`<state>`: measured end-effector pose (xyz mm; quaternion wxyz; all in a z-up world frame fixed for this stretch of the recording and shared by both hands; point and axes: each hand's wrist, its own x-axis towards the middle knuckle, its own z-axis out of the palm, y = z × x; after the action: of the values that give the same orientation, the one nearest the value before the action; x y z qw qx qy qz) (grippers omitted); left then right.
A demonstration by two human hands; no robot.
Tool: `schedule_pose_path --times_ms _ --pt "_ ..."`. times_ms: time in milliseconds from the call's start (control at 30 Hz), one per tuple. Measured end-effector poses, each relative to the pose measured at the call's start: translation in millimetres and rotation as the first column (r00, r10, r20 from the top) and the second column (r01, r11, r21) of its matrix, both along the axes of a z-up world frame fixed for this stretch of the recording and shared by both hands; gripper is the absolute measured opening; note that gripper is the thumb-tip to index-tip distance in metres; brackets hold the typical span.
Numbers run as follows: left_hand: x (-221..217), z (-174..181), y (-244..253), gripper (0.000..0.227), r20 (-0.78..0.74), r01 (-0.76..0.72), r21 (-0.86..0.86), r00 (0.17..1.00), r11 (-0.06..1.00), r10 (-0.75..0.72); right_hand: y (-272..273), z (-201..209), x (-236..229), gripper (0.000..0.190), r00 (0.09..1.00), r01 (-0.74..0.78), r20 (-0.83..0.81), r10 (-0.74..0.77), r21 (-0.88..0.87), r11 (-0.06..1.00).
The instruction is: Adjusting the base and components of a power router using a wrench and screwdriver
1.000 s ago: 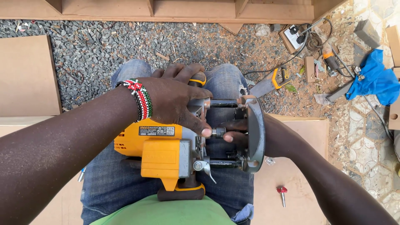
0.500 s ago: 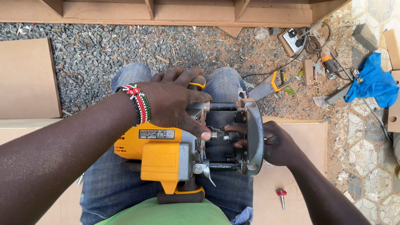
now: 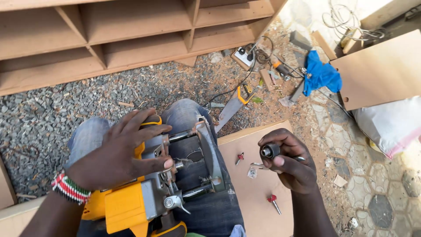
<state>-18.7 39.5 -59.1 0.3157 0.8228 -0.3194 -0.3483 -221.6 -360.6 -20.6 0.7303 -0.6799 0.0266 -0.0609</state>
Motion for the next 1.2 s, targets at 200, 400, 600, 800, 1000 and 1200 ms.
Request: schedule_pose_path --times_ms 200,400,600,800,1000,1200 --pt "-24 17 -12 0.075 0.34 -0.146 -0.293 0.908 0.945 0.245 48 33 22 0.048 0.994 -0.112 0.046 0.103 0.294 0.949" --pt "-26 66 -36 0.049 0.479 0.05 -0.589 0.826 0.807 0.298 88 38 62 0.049 0.995 -0.044 -0.074 0.06 0.192 0.98" --pt "-38 77 -46 0.038 0.596 0.208 -0.509 0.786 0.835 0.167 123 63 62 0.038 0.984 -0.08 -0.173 0.045 -0.2 0.977" --pt "-52 57 -49 0.046 0.558 0.219 -0.515 0.82 0.828 0.131 121 48 54 0.033 0.937 -0.025 -0.348 0.012 -0.033 0.999" --pt "-55 67 -29 0.037 0.274 0.282 -0.579 0.951 0.765 -0.143 114 40 37 0.027 0.946 -0.258 -0.203 0.253 0.002 0.966" --pt "-75 44 -32 0.015 0.142 0.266 -0.685 0.962 0.679 -0.234 116 50 21 0.032 0.916 -0.278 -0.274 0.291 0.087 0.957"
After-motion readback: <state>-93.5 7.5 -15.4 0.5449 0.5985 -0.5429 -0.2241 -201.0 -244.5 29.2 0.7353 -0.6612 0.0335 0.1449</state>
